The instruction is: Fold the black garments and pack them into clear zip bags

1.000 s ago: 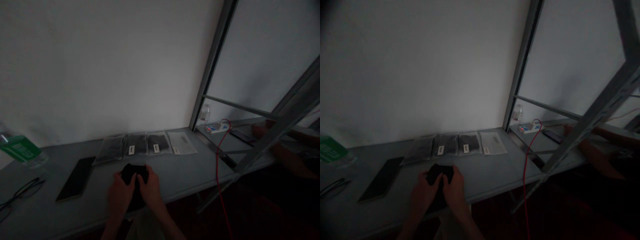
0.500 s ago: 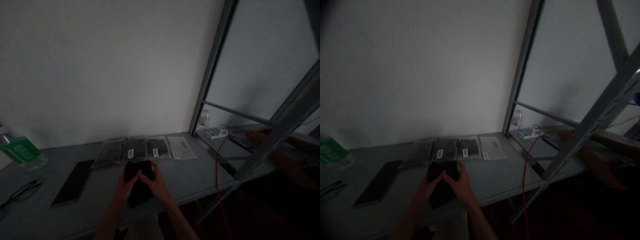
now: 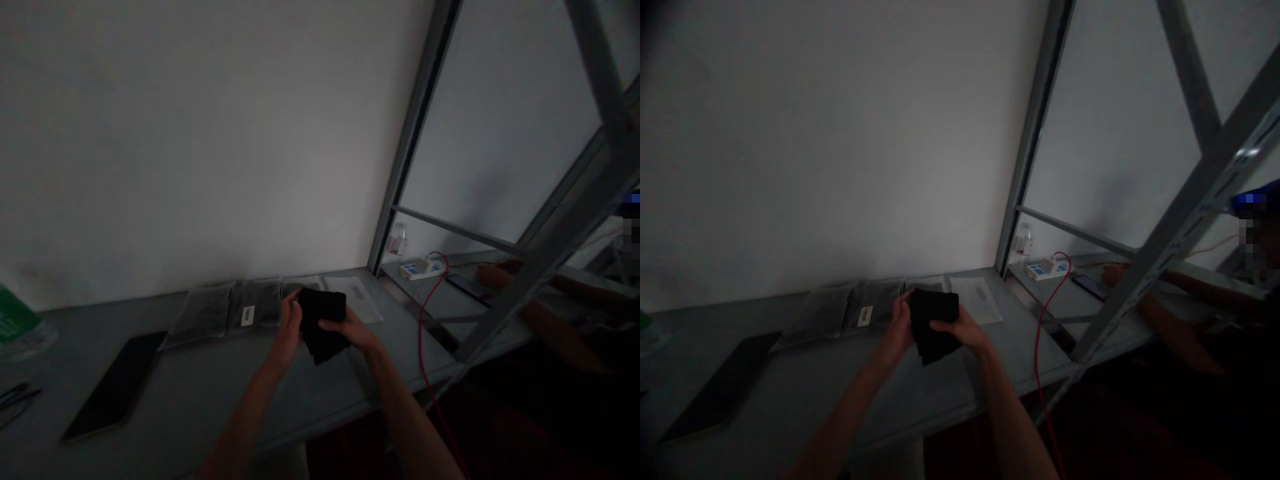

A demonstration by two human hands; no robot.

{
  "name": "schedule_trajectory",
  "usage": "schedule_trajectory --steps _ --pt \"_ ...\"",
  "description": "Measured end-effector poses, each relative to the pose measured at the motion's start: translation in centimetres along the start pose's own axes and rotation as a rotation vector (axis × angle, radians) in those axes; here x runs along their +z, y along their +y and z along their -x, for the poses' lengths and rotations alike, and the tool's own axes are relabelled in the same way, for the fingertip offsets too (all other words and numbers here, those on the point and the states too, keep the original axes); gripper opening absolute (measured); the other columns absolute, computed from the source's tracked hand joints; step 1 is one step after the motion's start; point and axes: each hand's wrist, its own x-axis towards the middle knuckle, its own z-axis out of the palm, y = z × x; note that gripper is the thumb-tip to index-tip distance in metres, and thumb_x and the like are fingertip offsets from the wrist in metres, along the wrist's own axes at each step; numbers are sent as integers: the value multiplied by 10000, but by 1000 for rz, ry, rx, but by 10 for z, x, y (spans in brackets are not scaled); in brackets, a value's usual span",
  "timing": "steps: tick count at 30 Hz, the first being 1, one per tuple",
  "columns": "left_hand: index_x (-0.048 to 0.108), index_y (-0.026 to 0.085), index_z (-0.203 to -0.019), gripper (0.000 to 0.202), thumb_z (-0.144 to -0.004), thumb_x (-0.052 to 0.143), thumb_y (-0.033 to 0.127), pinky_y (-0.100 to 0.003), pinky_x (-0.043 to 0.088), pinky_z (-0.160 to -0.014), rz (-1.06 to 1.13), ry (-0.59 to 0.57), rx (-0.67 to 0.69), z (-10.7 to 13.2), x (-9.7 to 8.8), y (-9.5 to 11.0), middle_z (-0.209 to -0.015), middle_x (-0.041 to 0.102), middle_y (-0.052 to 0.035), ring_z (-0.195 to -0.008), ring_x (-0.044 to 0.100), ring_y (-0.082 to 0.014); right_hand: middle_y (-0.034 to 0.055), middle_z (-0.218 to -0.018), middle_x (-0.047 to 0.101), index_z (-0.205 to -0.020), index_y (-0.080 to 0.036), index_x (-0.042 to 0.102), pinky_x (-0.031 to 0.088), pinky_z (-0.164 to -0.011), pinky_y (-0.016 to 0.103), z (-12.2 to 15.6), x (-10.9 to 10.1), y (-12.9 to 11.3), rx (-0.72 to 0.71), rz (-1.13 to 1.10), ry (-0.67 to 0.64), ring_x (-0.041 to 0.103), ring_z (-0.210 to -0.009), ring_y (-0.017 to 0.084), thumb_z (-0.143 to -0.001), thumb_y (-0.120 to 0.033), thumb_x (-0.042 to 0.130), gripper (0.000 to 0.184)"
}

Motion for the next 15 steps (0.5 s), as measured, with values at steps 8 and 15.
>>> schedule_trajectory --steps 8,15 --pt "539 202 -1038 585 -672 688 634 -354 561 -671 -116 54 -85 24 -68 1 -1147 634 -116 -817 696 -221 111 -1059 727 -1165 -164 621 580 -806 393 -33 -94 -8 4 196 420 701 -952 278 -747 -533 693 562" --pt "608 193 -861 414 -705 670 572 -318 533 -682 -172 -3 -105 56 -80 -21 -885 717 -56 -741 684 -191 145 -743 729 -840 -95 716 547 -655 327 -59 -114 15 197 771 661 719 -819 308 -679 -329 767 289"
